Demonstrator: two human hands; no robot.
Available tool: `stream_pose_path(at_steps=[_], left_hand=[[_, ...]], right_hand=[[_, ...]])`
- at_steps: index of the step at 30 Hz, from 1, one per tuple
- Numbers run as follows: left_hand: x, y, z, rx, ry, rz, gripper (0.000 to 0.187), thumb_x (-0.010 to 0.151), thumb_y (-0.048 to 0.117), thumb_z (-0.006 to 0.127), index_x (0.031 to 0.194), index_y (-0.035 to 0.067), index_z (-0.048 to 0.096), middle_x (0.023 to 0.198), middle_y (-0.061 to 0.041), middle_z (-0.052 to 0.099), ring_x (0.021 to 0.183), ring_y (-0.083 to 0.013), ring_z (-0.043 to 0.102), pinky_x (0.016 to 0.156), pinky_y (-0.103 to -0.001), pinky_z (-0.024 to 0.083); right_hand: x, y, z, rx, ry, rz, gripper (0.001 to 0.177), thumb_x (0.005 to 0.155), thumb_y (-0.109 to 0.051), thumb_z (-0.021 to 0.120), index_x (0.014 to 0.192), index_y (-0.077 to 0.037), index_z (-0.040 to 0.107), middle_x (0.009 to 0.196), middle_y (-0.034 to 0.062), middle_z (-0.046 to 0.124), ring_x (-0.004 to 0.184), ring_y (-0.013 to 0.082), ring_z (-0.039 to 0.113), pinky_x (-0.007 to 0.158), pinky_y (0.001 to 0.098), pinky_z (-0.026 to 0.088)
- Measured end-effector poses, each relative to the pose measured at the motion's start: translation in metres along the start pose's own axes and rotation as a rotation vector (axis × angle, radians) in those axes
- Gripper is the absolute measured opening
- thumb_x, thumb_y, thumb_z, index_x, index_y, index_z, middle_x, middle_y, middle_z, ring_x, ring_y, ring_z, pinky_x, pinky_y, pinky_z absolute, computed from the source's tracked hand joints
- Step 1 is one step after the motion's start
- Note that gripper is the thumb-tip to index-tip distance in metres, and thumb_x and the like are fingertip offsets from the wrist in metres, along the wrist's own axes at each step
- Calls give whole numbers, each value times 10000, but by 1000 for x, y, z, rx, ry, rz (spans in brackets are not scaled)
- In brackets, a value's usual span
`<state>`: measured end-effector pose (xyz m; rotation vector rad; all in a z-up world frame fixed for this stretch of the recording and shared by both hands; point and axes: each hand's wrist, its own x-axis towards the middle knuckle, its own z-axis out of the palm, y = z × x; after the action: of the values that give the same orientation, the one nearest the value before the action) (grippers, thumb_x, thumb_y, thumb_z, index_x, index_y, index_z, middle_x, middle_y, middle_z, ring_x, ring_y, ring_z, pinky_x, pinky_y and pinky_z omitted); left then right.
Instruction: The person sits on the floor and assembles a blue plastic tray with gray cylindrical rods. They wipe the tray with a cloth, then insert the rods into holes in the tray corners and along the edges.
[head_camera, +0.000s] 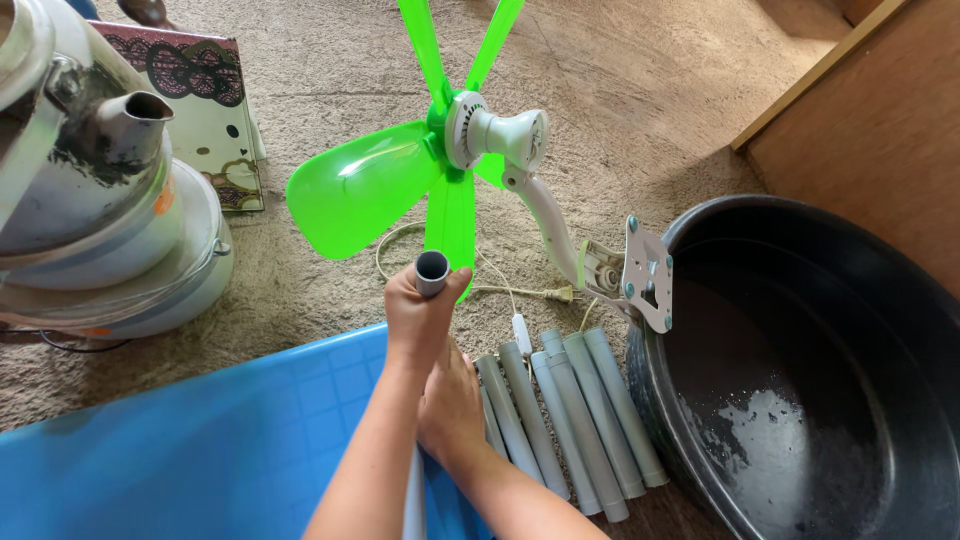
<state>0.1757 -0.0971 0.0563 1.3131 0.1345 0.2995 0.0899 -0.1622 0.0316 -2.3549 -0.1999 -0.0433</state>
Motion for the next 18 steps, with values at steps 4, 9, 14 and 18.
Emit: stream_pose_path(at_steps=[4,9,14,18], left_hand=[[13,7,-16,10,-247,-22,258,809,114,849,698,102,616,646,86,548,607,-27,457,542,-255,385],[32,23,-33,106,-520,-216,198,738,133,855,724,99,660,677,65,588,635,-46,514,575,-263,414],[51,38,-37,174,-782,-219,297,714,162,883,748,89,597,747,30,587,712,-93,537,638,-284,437],[15,47,-21,339,-303,-117,287,787,243,872,806,67,647,732,5,583,677,-123,522,620,-317,438]], right_hand=[[0,-1,0,-3,-13,21,725,970,-354,538,1568,-27,294,1584,210,409,1471,371,370,1199,494,248],[2,-5,-1,-48,-53,95,778,992,-432,531,1561,18,248,1600,224,351,1460,389,346,1200,486,234],[1,-4,-2,-24,-39,78,773,998,-434,521,1559,29,258,1595,231,361,1464,389,353,1201,498,223],[2,-10,-4,20,-10,34,757,984,-431,529,1548,15,292,1571,227,398,1452,389,375,1192,500,240]])
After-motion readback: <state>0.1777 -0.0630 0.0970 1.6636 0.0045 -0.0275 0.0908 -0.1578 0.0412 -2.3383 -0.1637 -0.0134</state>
